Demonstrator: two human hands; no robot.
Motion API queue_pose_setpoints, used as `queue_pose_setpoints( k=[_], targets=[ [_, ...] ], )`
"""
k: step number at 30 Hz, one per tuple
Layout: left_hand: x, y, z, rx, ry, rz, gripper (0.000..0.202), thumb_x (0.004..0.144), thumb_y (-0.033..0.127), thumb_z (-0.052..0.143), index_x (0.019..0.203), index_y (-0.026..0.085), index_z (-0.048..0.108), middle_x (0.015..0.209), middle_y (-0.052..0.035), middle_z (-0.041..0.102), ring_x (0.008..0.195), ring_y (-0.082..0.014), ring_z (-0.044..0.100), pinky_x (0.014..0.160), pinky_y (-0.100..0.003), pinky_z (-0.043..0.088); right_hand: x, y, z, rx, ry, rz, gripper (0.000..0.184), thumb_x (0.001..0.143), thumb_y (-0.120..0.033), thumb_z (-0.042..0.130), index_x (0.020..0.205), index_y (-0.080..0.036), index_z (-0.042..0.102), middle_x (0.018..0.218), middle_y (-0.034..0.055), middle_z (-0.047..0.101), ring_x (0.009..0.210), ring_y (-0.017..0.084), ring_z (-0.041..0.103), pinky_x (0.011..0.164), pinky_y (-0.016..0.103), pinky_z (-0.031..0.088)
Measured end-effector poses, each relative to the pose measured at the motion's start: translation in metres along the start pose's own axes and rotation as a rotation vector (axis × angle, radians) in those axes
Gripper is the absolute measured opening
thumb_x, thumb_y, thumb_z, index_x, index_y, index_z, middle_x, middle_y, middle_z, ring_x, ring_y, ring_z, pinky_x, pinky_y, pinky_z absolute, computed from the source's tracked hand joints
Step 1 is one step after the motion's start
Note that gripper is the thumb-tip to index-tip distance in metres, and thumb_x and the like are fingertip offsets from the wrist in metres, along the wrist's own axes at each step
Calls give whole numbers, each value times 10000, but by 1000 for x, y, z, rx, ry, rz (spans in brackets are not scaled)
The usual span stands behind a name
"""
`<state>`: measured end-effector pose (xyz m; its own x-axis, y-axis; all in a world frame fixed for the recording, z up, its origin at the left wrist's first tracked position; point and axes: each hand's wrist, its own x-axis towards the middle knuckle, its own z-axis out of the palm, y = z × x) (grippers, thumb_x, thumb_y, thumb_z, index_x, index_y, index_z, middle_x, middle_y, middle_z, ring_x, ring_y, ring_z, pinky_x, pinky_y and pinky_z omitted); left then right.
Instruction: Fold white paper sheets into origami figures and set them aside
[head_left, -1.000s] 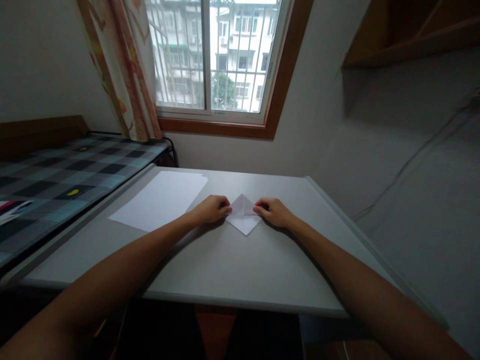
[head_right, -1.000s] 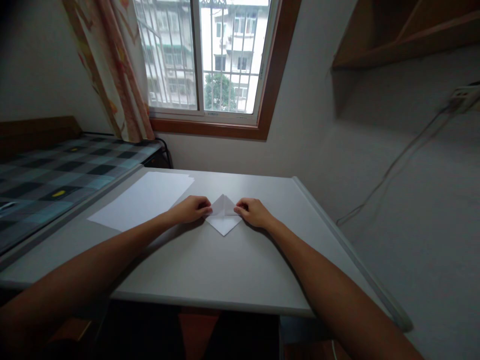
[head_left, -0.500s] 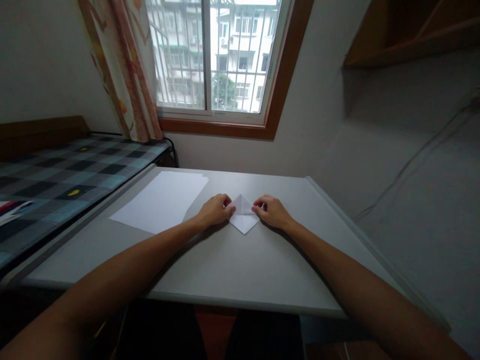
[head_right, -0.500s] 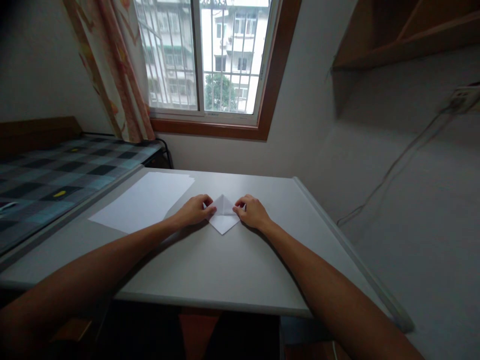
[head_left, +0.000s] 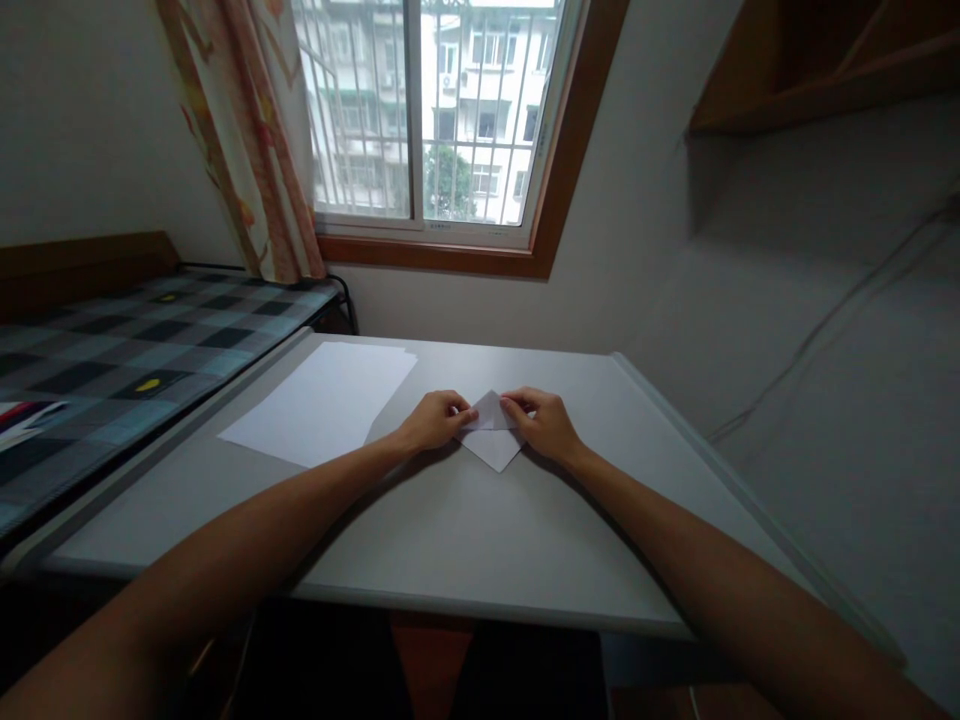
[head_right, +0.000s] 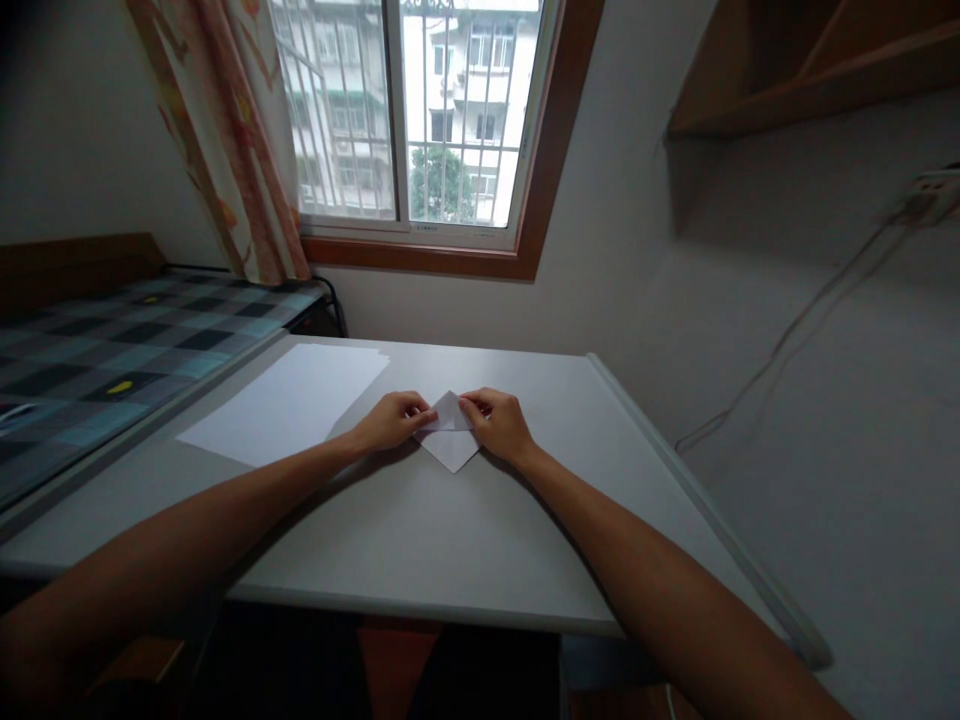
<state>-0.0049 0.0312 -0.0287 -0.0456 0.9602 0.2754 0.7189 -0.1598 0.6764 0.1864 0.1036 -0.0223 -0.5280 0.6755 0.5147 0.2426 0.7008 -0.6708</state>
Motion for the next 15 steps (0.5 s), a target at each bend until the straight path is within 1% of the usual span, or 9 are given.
queue_pose_setpoints(
  k=[4,9,12,15],
  targets=[
    [-1,2,0,16,-8,-5,254,811,348,562,775,133,691,742,-44,673,649,-135,570,629,-243,420,1,-1,0,66,-50,84,255,818,-351,553,809,-140,695,775,72,702,669,160,608,609,266,452],
    [-2,3,-1,29,-12,-30,273,816,380,557,807,142,690,767,-44,681,663,-144,591,645,-245,439,3,2,1,100,-72,113,270,803,-355,544,780,-127,686,747,68,694,649,159,598,589,259,445],
    [-4,5,-1,97,-13,-8,288,795,407,589,890,150,678,846,-54,679,682,-149,596,649,-249,441,2,6,3,40,-98,126,266,803,-335,538,780,-125,699,742,67,701,637,157,599,582,254,435],
    [-8,10,-1,262,-25,-6,308,778,440,607,897,165,678,914,-75,662,733,-174,597,660,-269,433,0,9,5,-81,-131,119,235,798,-293,546,774,-132,716,740,67,714,639,157,611,597,251,426]
  ],
)
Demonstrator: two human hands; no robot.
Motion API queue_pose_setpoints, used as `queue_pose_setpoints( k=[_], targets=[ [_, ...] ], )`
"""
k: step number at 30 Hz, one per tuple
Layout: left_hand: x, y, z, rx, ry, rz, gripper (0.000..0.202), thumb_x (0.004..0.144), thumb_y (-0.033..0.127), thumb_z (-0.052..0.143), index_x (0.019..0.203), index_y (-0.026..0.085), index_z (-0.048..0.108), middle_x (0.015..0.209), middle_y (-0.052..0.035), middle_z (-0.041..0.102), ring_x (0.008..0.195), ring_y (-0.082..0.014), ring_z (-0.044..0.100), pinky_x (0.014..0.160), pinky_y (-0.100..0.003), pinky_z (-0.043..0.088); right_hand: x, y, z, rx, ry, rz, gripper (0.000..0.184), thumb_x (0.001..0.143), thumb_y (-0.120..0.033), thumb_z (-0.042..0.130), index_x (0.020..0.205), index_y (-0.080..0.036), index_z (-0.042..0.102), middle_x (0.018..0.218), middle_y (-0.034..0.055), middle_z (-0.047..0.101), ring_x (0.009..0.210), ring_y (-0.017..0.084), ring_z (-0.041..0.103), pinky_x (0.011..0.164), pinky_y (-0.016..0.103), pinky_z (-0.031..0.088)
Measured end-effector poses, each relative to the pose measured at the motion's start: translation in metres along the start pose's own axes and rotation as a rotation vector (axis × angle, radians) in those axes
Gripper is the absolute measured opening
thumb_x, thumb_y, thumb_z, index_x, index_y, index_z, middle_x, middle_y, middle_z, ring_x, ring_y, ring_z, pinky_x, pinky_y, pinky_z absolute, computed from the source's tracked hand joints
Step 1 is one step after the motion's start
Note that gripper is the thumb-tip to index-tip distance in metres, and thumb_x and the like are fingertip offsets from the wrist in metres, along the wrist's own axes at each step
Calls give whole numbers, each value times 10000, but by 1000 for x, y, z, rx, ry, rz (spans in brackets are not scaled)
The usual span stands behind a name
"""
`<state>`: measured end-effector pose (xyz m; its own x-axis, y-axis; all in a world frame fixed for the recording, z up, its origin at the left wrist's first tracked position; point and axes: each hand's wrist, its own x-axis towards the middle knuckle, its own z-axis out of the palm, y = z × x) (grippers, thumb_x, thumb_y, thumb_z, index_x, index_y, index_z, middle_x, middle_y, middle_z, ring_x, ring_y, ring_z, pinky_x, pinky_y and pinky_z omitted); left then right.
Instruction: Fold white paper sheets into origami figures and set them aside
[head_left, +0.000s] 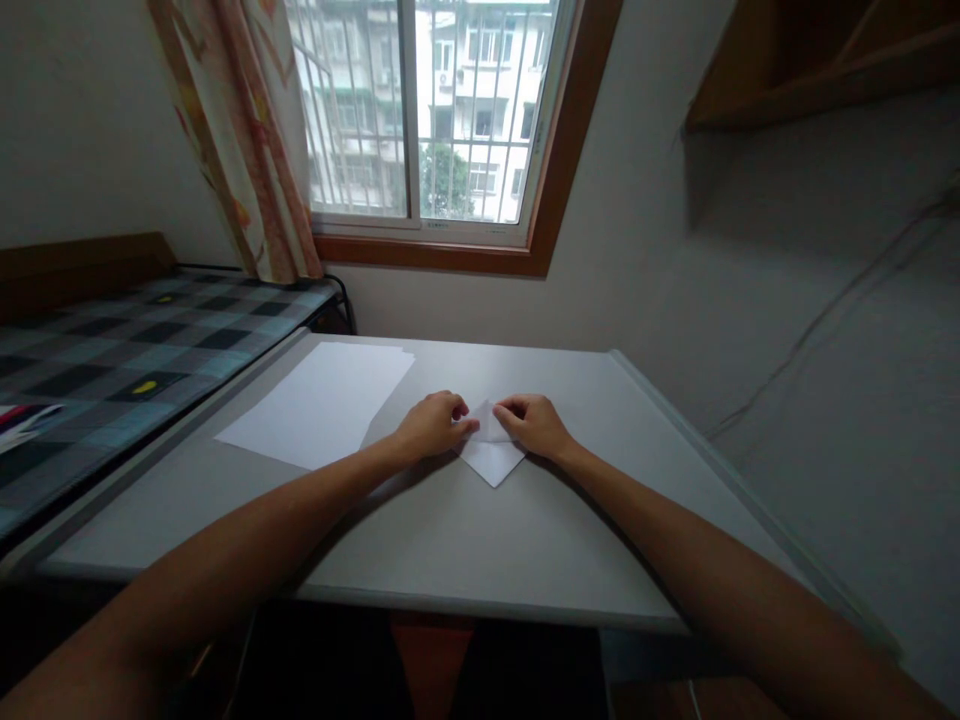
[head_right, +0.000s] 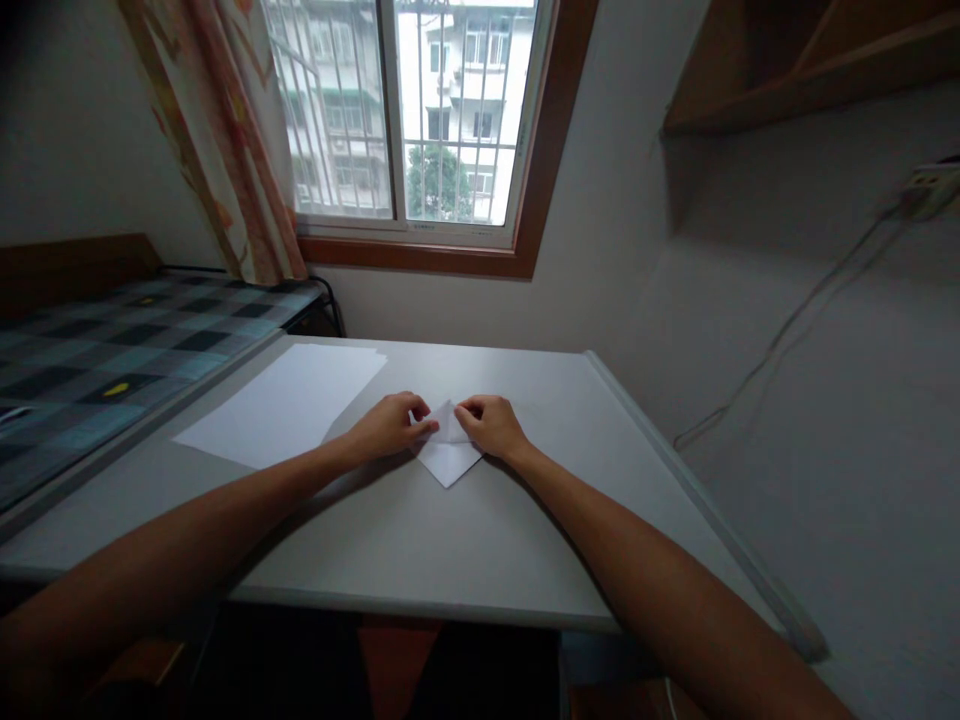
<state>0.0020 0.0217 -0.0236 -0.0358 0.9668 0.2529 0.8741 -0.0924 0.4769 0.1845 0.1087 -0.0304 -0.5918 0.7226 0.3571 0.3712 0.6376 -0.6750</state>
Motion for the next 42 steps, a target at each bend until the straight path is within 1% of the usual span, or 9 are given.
queue_pose_setpoints(
  k=[9,14,17,20,25,29,33,38,42],
  targets=[
    [-6,13,4,203,-52,-60,290,809,416,582,975,189,655,1037,-97,619,892,-228,601,736,-299,433,-3,-7,3,-342,-22,55,192,789,-270,567,792,-171,731,781,80,714,676,166,612,622,259,404],
    [-6,14,9,168,-46,-40,256,821,338,572,1000,169,645,1057,-111,614,975,-239,578,782,-303,436,-4,-7,4,-414,-6,92,167,787,-288,585,790,-163,696,813,86,685,675,157,584,619,259,391],
    [-3,11,12,61,-18,-57,231,799,308,595,967,158,645,1014,-101,639,936,-226,586,781,-301,439,-4,-5,4,-432,4,88,165,786,-291,590,811,-156,682,849,95,668,708,157,572,638,256,395],
    [1,5,14,-117,-12,-99,196,783,294,606,924,164,648,897,-64,673,800,-186,605,704,-274,448,-3,-4,3,-387,4,82,176,799,-293,581,821,-146,676,832,96,660,730,164,570,657,263,405],
    [9,-4,8,-418,18,-87,246,791,315,581,923,129,671,794,-47,684,686,-139,598,615,-230,438,0,-9,-1,-101,49,37,136,808,-242,562,798,-142,653,792,77,665,694,156,581,668,273,436],
    [11,-6,3,-469,-26,-79,324,798,404,545,805,121,702,671,-34,655,604,-126,566,539,-222,400,1,-13,-4,34,120,-24,122,802,-248,564,806,-155,644,812,66,664,724,159,585,698,290,452],
    [9,-2,0,-564,-6,-130,355,784,439,558,785,107,684,561,-12,582,496,-96,500,473,-208,360,0,-16,-6,89,160,-68,128,805,-263,561,819,-156,631,810,61,648,723,158,574,689,292,452],
    [9,4,-5,-620,24,-68,332,786,425,567,794,108,667,604,-16,589,523,-91,485,496,-207,364,-1,-18,-6,159,155,-35,170,838,-308,525,850,-158,604,779,57,636,668,153,563,621,276,443],
    [9,2,-7,-574,-93,17,370,817,439,523,665,118,625,545,9,516,507,-81,425,483,-204,313,-2,-18,-9,123,190,-71,162,848,-294,516,835,-163,609,769,51,642,683,156,572,633,273,436]
  ],
)
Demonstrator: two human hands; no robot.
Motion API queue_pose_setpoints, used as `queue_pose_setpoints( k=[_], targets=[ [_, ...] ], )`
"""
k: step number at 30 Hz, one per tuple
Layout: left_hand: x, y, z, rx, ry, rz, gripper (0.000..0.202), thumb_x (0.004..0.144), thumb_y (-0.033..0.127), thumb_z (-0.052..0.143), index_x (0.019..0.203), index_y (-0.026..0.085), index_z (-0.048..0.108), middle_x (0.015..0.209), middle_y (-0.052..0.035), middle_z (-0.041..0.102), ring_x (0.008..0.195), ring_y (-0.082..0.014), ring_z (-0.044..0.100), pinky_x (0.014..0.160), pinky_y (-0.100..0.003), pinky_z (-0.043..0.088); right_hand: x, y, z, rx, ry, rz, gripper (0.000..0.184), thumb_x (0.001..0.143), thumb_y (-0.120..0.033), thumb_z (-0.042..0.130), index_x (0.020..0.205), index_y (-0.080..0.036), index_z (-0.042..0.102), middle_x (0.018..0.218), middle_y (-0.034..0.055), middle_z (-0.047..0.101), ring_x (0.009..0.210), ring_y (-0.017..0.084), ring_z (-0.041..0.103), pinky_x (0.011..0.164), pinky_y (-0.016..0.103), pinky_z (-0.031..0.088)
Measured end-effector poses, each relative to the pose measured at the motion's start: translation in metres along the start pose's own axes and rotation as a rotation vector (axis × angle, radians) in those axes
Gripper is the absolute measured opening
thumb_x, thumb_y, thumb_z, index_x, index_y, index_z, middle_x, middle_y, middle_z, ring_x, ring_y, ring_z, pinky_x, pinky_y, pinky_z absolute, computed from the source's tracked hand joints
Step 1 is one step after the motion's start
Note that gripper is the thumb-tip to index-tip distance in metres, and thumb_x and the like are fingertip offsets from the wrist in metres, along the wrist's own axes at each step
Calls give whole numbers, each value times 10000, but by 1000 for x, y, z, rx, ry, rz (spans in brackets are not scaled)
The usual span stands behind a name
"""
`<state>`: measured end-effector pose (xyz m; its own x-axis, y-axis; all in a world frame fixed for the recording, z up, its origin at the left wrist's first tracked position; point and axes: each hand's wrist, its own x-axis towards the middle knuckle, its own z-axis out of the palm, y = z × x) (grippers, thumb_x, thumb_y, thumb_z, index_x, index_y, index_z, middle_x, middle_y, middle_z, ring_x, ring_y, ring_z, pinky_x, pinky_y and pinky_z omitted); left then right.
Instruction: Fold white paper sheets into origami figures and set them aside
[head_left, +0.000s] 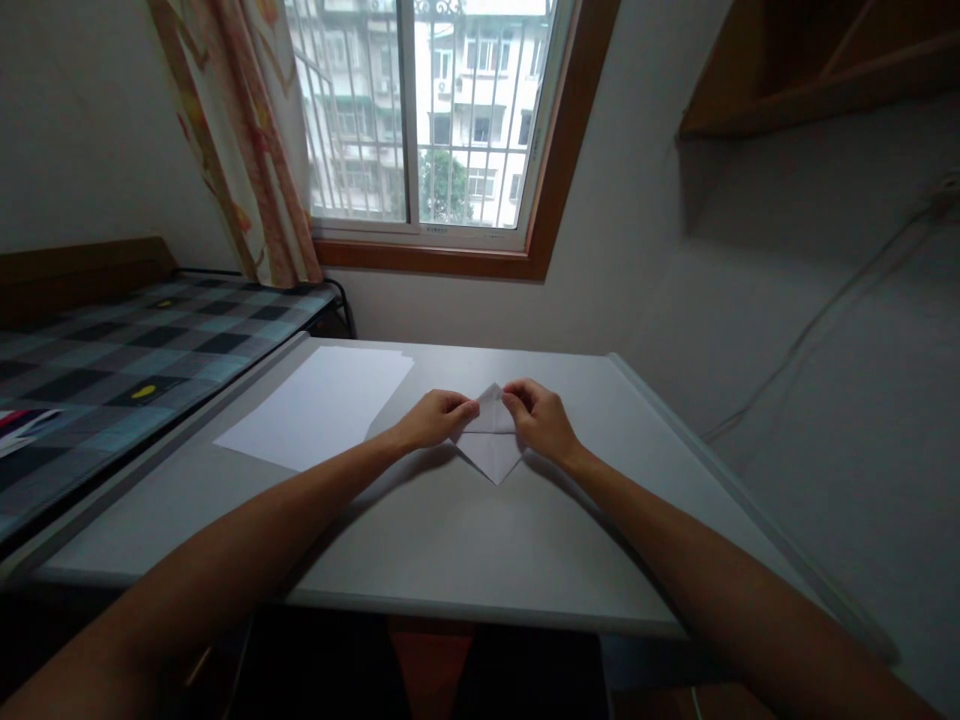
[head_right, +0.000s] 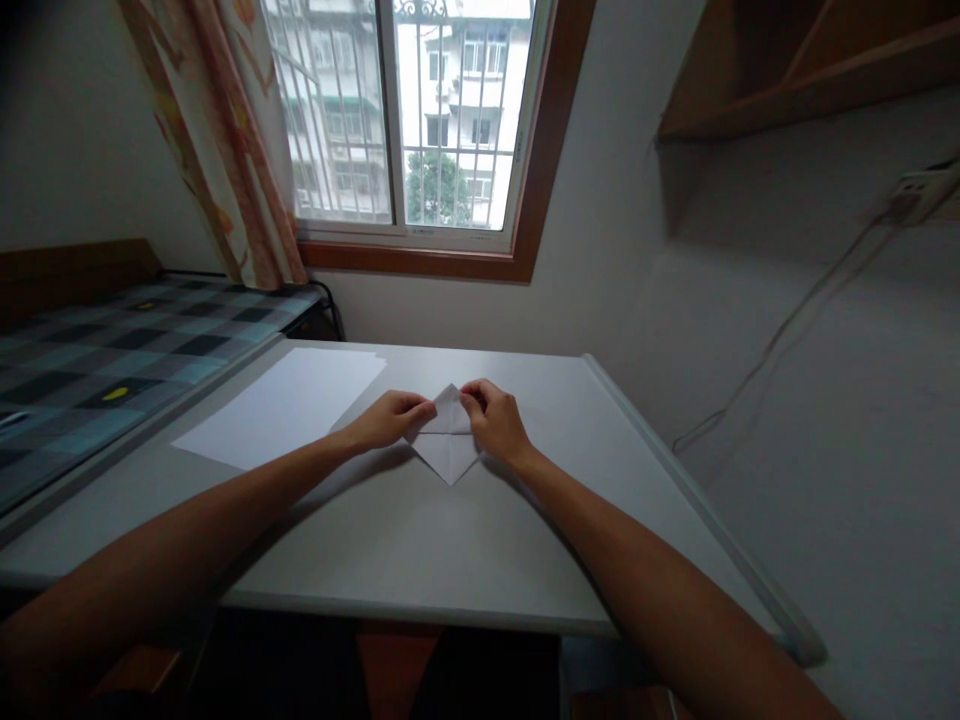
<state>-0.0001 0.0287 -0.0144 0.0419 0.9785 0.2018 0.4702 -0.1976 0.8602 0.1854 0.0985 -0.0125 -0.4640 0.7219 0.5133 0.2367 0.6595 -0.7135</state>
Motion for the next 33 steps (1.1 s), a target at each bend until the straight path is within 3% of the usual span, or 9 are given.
queue_pose_setpoints(
  k=[3,8,12,16,21,28,33],
  targets=[
    [-1,1,-2,-54,-67,-1,388,818,441,519,595,127,560,493,33,435,471,-69,369,461,-200,279,1,-1,-5,-27,13,-26,176,850,-309,525,867,-164,623,780,51,655,679,154,578,620,266,431],
    [-4,9,-2,-104,26,63,357,821,428,526,633,126,560,518,35,430,489,-65,367,471,-192,288,2,0,-9,-71,0,-9,245,850,-385,534,849,-163,639,714,38,640,620,144,559,592,267,418],
    [-4,7,-2,-65,29,32,386,826,453,516,622,127,547,523,31,427,488,-65,362,462,-191,272,4,3,-9,47,49,6,239,807,-393,594,799,-155,622,718,44,634,637,148,563,595,268,434],
    [-3,2,-2,-137,-84,-31,438,820,500,516,587,129,501,510,40,400,461,-52,327,448,-190,226,5,3,-10,116,42,-21,217,788,-371,620,763,-155,616,698,35,630,632,143,560,584,263,437],
    [-6,5,2,-276,-190,-123,393,745,484,622,778,92,633,626,-13,571,512,-75,463,499,-198,314,4,0,-9,143,26,-48,195,782,-352,636,773,-156,630,708,33,647,633,138,571,579,257,443],
    [-9,10,10,-254,-55,-209,392,654,441,717,779,71,680,671,-58,637,521,-103,521,491,-211,349,2,-7,1,122,-20,-68,198,780,-358,643,784,-160,653,737,43,667,653,142,587,611,270,462],
    [-8,6,10,-255,29,-180,353,655,407,721,763,74,680,659,-47,632,530,-105,530,506,-213,377,2,-4,-2,179,-84,33,299,751,-427,658,840,-141,658,767,61,669,662,150,597,605,271,468]
  ],
)
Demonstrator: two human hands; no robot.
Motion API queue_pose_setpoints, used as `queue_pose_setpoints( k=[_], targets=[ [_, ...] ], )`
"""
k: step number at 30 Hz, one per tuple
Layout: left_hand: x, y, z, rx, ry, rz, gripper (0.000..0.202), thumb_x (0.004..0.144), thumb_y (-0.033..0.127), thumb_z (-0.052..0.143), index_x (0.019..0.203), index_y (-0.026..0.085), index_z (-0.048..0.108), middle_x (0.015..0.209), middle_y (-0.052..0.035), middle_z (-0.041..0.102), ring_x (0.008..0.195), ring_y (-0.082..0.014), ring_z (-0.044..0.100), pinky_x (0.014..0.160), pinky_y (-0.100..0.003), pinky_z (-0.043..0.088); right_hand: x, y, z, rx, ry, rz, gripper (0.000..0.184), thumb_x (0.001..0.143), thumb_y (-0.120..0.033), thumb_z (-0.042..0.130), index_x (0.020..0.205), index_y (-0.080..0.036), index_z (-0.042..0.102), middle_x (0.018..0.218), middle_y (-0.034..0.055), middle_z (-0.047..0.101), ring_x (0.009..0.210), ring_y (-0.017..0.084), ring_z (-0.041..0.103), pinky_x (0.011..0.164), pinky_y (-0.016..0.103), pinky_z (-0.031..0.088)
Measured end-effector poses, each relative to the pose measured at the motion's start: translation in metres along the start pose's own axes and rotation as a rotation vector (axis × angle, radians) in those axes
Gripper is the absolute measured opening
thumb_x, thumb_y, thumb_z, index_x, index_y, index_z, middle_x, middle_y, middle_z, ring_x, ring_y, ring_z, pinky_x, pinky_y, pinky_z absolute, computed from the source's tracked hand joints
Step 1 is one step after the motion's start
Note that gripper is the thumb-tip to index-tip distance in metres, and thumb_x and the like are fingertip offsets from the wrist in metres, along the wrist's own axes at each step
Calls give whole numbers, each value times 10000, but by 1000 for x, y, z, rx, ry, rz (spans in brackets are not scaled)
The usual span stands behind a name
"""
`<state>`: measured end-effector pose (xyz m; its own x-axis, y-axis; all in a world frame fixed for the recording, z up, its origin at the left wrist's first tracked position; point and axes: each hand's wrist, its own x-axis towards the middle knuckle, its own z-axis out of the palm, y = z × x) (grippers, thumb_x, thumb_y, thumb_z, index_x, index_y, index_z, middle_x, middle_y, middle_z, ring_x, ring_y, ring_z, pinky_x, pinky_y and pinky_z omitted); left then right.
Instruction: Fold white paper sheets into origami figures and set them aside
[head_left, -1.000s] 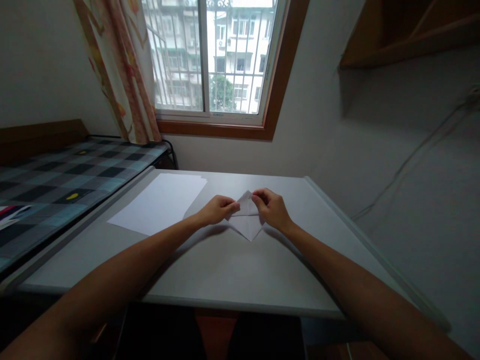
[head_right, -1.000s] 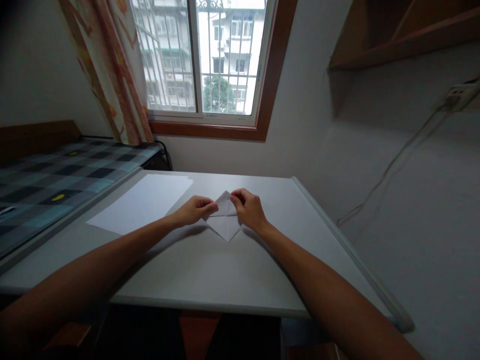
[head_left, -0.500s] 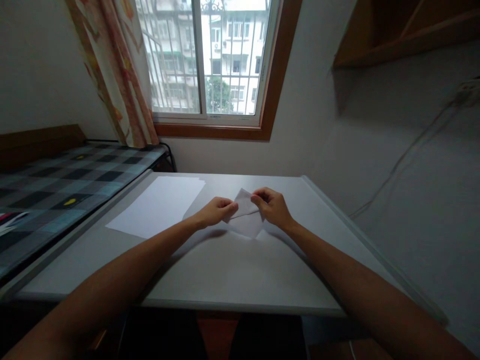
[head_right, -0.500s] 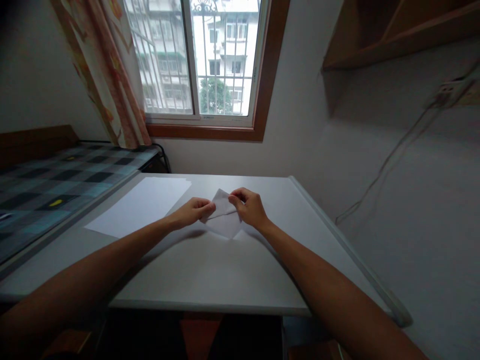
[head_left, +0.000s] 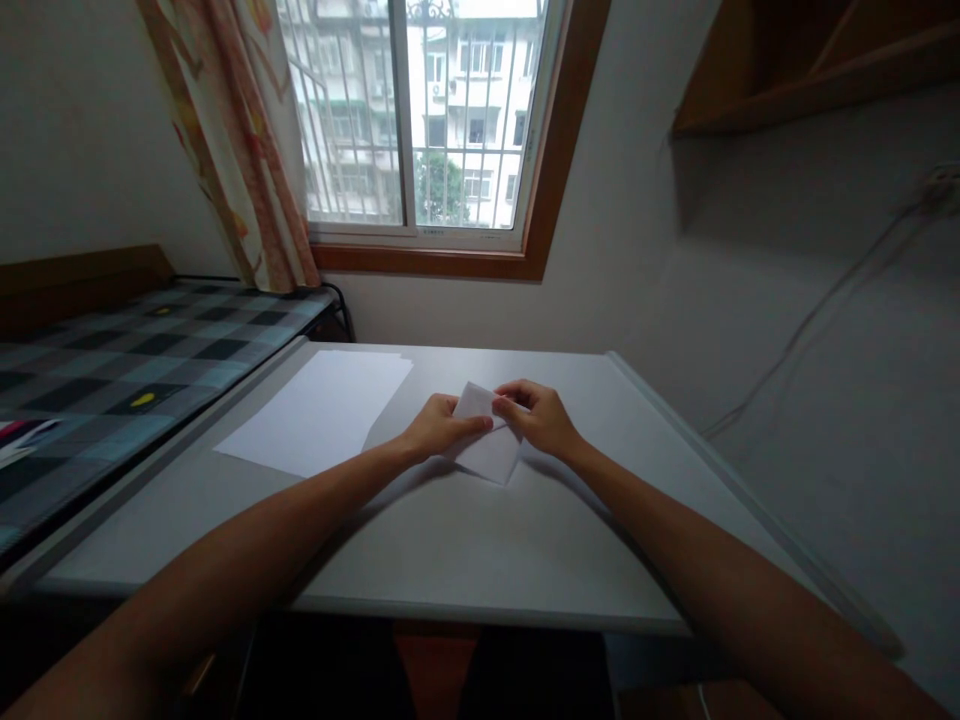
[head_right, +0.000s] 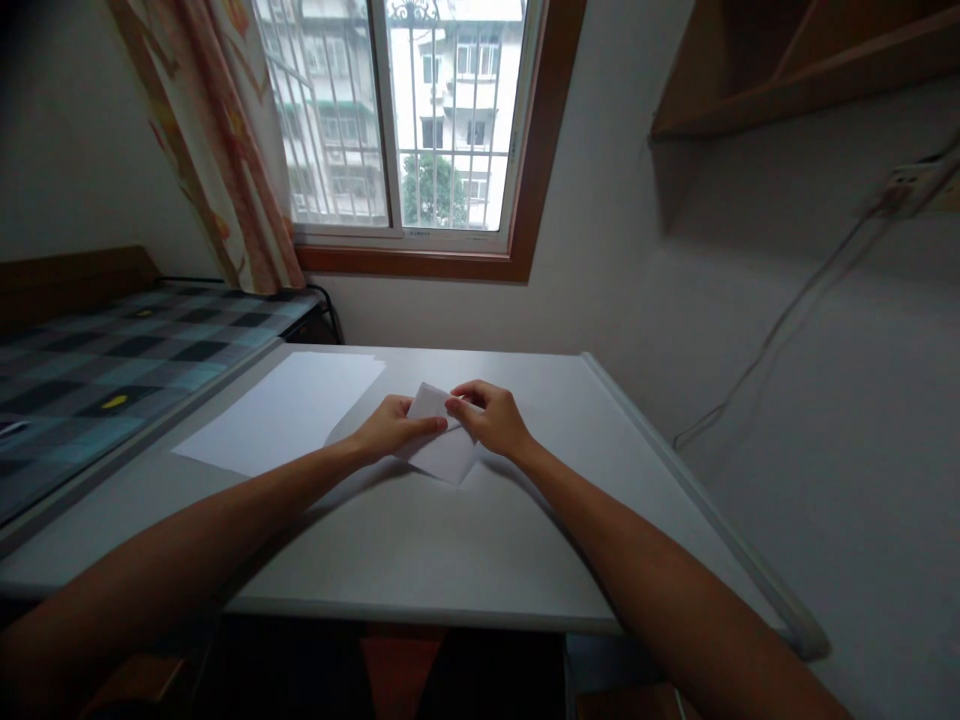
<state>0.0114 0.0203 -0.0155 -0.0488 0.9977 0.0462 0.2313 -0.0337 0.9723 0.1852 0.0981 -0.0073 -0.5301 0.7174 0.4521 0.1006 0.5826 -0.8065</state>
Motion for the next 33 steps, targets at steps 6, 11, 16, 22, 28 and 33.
queue_pose_setpoints(
  k=[6,11,16,22,28,33],
  targets=[
    [1,-1,-2,-9,92,46,358,645,402,729,774,70,697,681,-48,644,548,-103,540,529,-212,402,2,0,-11,125,-112,218,426,686,-549,669,712,-125,631,563,17,582,486,113,522,474,249,427],
    [1,0,-2,3,115,72,368,648,423,721,747,69,699,653,-45,644,532,-109,541,501,-208,396,4,-1,-10,214,-67,252,431,619,-546,727,681,-132,621,562,9,581,493,100,516,484,240,439],
    [2,-2,-2,-39,108,77,358,648,412,727,760,73,702,667,-50,653,534,-105,547,503,-206,407,4,1,-12,269,-130,270,434,623,-543,731,710,-131,623,597,15,599,534,107,547,516,244,466],
    [3,-2,-2,-49,129,78,371,645,417,729,763,67,698,663,-53,646,533,-105,543,501,-208,409,3,-3,-13,279,-114,279,422,604,-518,754,668,-131,598,577,6,579,523,104,542,509,242,463],
    [2,-1,-2,29,117,105,394,660,443,714,758,62,698,634,-42,627,518,-95,518,493,-202,383,-1,-3,-3,326,-151,324,436,532,-423,816,782,-140,597,628,1,618,532,109,549,498,231,421],
    [2,-2,-2,68,91,129,381,674,444,702,739,69,700,616,-32,616,512,-89,500,488,-199,367,-1,1,-1,324,-113,323,411,502,-426,822,649,-149,555,548,-23,568,482,85,485,451,214,356]
  ],
)
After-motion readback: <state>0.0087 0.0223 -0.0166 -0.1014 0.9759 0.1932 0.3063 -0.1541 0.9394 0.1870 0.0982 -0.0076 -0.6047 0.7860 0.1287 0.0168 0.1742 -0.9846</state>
